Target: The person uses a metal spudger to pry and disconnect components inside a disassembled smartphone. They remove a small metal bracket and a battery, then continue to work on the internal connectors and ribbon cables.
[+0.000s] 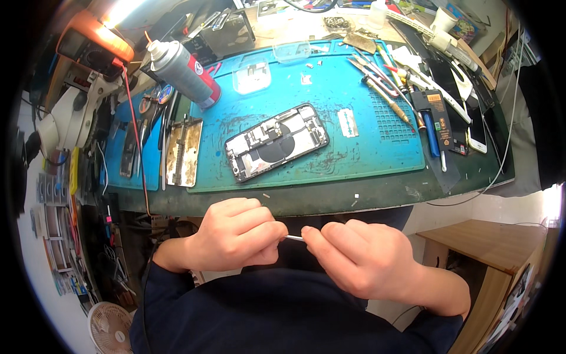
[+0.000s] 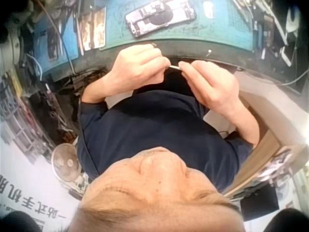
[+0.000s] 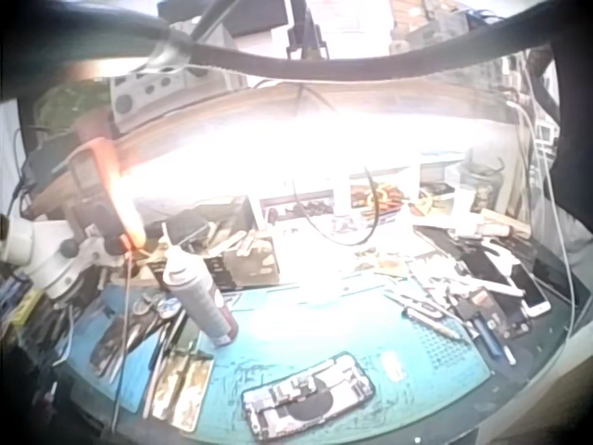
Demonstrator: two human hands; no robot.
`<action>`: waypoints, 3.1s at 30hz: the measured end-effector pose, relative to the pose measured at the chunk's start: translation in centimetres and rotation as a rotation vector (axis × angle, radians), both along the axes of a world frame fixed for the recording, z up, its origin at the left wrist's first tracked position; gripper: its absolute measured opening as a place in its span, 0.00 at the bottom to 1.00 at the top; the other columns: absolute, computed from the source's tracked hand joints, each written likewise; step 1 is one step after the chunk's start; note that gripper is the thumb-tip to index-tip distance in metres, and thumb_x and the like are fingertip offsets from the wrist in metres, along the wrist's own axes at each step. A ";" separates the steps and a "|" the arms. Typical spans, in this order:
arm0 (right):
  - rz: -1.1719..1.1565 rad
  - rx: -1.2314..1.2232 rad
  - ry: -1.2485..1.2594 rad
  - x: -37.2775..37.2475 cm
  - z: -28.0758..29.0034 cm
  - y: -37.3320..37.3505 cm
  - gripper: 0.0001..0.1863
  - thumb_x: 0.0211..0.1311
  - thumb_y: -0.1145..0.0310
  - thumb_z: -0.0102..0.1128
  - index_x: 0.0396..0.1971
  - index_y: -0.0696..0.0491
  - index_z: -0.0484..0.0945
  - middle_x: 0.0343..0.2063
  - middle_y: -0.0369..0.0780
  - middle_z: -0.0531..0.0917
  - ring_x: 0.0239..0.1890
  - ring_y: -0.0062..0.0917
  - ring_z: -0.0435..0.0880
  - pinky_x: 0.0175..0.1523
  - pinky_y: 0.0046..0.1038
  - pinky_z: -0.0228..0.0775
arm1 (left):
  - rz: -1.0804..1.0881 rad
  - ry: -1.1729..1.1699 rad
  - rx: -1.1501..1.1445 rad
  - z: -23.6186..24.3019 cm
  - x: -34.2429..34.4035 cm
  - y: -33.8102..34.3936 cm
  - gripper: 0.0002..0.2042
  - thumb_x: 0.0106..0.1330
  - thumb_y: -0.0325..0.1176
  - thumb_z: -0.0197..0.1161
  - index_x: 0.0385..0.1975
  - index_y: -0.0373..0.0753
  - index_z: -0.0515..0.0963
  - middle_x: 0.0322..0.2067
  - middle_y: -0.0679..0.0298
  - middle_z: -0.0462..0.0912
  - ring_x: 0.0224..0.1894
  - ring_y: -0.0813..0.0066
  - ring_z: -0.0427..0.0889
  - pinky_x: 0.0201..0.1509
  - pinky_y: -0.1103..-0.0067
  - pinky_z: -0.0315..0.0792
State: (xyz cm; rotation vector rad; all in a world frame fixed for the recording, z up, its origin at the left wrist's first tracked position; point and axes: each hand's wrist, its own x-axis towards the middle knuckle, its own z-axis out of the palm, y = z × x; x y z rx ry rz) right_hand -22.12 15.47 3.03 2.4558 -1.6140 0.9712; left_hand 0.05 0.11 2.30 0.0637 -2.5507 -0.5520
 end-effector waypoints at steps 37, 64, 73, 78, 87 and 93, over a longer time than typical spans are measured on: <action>-0.308 0.106 -0.099 -2.9 1.2 -0.6 0.13 0.62 0.78 0.79 0.47 0.57 0.88 0.34 0.39 0.86 0.29 0.32 0.83 0.32 0.31 0.74 | 0.102 -0.044 0.642 -1.1 -2.3 2.5 0.17 0.73 0.27 0.76 0.60 0.36 0.86 0.42 0.58 0.91 0.38 0.67 0.92 0.38 0.74 0.86; -0.100 -0.066 0.073 -3.1 2.7 -0.2 0.19 0.57 0.76 0.79 0.50 0.58 0.90 0.29 0.38 0.86 0.23 0.27 0.80 0.26 0.29 0.70 | 0.049 0.194 0.737 -0.4 -0.4 -0.4 0.06 0.69 0.24 0.66 0.29 0.39 0.85 0.22 0.64 0.79 0.20 0.66 0.80 0.23 0.70 0.73; -0.270 0.070 0.241 -3.1 1.4 -5.7 0.16 0.64 0.72 0.77 0.51 0.57 0.88 0.35 0.38 0.85 0.27 0.29 0.86 0.30 0.31 0.75 | -0.402 -0.202 0.353 -1.7 -0.1 1.6 0.15 0.71 0.34 0.74 0.55 0.39 0.88 0.29 0.67 0.85 0.29 0.66 0.88 0.31 0.71 0.82; -0.242 0.073 0.284 -2.8 1.1 -6.5 0.14 0.63 0.72 0.76 0.47 0.58 0.89 0.35 0.36 0.83 0.28 0.27 0.86 0.30 0.30 0.75 | -0.054 0.146 0.272 -1.0 -0.1 -0.9 0.25 0.60 0.19 0.73 0.61 0.34 0.87 0.39 0.61 0.91 0.35 0.65 0.90 0.39 0.71 0.84; -0.238 0.007 0.359 -2.8 0.1 -6.8 0.17 0.53 0.74 0.71 0.46 0.58 0.89 0.35 0.34 0.82 0.27 0.23 0.81 0.29 0.28 0.71 | 0.467 -0.075 0.104 -0.3 -1.2 -3.5 0.43 0.61 0.37 0.84 0.77 0.36 0.72 0.65 0.50 0.83 0.67 0.46 0.81 0.72 0.58 0.73; -0.237 0.037 0.404 -2.0 0.4 -7.0 0.16 0.53 0.74 0.70 0.44 0.59 0.88 0.31 0.35 0.77 0.25 0.22 0.77 0.27 0.27 0.69 | 0.495 -0.100 0.077 -0.5 -1.7 -3.6 0.43 0.60 0.35 0.84 0.77 0.37 0.73 0.64 0.51 0.85 0.65 0.48 0.82 0.70 0.60 0.74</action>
